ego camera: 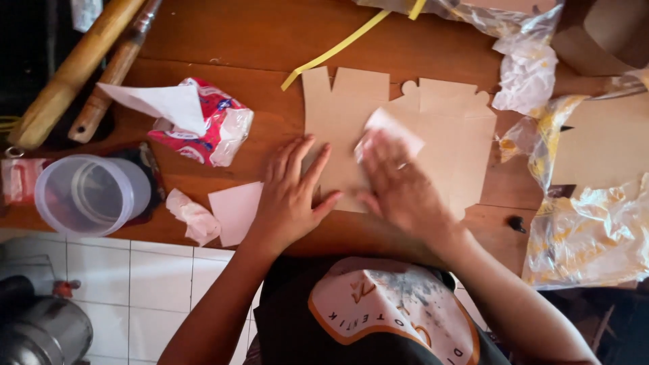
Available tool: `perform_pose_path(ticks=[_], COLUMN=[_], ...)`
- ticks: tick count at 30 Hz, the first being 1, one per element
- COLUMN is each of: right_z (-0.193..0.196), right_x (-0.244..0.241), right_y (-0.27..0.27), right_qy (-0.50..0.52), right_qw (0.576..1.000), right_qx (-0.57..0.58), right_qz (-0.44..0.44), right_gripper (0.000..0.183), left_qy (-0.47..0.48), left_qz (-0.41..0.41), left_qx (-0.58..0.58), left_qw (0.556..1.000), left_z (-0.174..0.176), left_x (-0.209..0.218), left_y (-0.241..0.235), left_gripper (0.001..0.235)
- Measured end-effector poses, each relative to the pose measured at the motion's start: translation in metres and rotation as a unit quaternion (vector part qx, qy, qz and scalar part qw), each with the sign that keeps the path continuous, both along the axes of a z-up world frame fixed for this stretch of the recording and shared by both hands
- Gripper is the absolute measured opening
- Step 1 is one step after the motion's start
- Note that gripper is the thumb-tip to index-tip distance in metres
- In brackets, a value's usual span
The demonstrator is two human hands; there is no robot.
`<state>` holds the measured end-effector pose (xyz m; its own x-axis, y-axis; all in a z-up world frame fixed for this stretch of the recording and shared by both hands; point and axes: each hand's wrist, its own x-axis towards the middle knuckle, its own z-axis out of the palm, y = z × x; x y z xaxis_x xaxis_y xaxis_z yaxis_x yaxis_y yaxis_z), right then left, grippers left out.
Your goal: The person assembles a flat cardboard takeout box by folding and interlocking its tabs. They wipe the cardboard with a tissue, fold along pre-scored lines, and secure the box shape by hand. The finished box is placed on a stack of similar boxes.
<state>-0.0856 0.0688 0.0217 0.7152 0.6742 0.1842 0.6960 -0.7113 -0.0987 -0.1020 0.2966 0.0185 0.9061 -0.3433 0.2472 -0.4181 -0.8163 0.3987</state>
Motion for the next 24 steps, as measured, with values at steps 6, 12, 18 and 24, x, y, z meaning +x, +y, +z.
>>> perform_pose_path(ticks=[6,12,18,24], right_z=[0.041,0.009,0.037,0.027], right_x=[-0.004,-0.007,-0.01,0.004], right_y=[0.012,0.003,0.001,0.005], right_qy=[0.046,0.06,0.059,0.084], right_qw=[0.993,0.996,0.984,0.974], right_qx=[-0.006,0.01,0.104,0.188], right_qz=[0.108,0.063,0.129,0.094], right_gripper=[0.064,0.079,0.034,0.018], left_qy=[0.033,0.03,0.041,0.029], left_qz=[-0.015,-0.021,-0.032,0.117], left_qx=[0.008,-0.001,-0.005,-0.022], left_qw=[0.999,0.999,0.999,0.992], left_z=[-0.003,-0.002,-0.009,0.002], left_x=[0.002,0.0,0.0,-0.024], left_y=[0.007,0.009,0.011,-0.003], left_gripper=[0.084,0.089,0.099,0.091])
